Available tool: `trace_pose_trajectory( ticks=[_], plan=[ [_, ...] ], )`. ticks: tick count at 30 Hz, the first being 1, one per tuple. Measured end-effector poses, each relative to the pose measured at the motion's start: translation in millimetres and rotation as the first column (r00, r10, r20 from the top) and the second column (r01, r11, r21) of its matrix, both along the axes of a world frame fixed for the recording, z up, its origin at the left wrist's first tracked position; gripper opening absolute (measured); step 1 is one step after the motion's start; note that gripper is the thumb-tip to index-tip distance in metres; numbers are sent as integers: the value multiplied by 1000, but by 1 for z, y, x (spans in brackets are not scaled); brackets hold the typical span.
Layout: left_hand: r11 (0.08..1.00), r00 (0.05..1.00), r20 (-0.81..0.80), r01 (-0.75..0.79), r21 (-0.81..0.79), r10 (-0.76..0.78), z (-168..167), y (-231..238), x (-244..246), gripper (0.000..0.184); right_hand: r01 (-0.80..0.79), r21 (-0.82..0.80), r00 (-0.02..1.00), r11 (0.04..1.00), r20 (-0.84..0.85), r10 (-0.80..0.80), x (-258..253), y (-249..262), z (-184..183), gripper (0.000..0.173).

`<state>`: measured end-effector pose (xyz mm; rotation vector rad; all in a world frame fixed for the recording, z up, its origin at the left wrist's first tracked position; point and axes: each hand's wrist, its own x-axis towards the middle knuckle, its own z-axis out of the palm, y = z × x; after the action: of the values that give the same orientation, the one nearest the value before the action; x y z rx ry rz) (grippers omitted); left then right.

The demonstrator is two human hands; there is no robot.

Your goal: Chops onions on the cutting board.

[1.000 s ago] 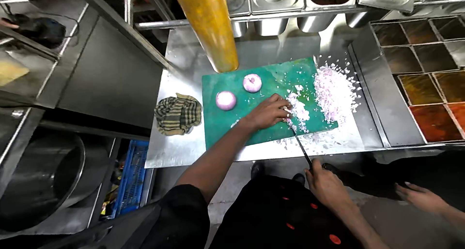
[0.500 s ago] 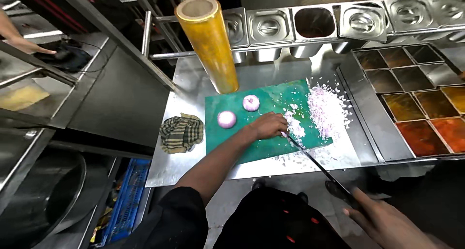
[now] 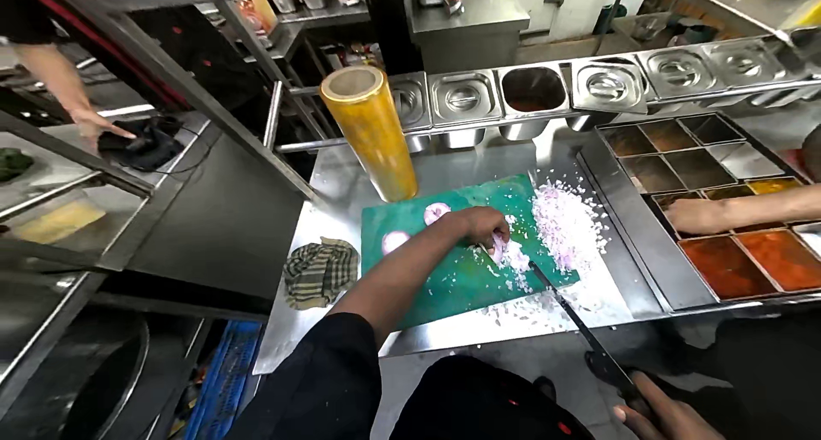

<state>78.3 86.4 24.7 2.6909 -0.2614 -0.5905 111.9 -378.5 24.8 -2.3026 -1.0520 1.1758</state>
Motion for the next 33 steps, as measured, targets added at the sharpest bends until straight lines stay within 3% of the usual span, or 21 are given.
trace_pose_trajectory(
  ticks=[5, 9, 12, 16, 21, 26, 30, 33],
  plan=[
    [987, 992, 89, -82, -136, 94, -4, 7, -24, 35, 26, 13, 1000, 1000, -5, -26, 0, 22, -9, 48],
    [958, 921, 291, -208, -199, 260, -18, 4, -54, 49, 24, -8, 996, 1000, 84, -23, -5, 67, -19, 46],
    [894, 790, 434, -316, -318, 433, -40, -10, -76, 39, -29, -37, 970, 999, 242, 37, -13, 99, -20, 43],
    [848, 681, 514, -352, -397, 523, -71, -32, -89, 26, -79, -141, 918, 987, 376, 127, -26, 121, -26, 42],
    [879, 722, 505, -356, -317, 474, -68, -33, -86, 26, -84, -196, 928, 977, 341, 149, -41, 116, -48, 46],
    [892, 776, 442, -367, -266, 450, -59, -30, -81, 29, -83, -186, 904, 979, 398, 152, -35, 125, -31, 47],
    [896, 808, 390, -369, -248, 441, -54, -31, -78, 30, -50, -269, 935, 962, 326, 140, -41, 118, -45, 46],
    [904, 819, 385, -365, -223, 425, -52, -28, -76, 29, -62, -253, 930, 965, 336, 148, -44, 118, -33, 44]
  ],
)
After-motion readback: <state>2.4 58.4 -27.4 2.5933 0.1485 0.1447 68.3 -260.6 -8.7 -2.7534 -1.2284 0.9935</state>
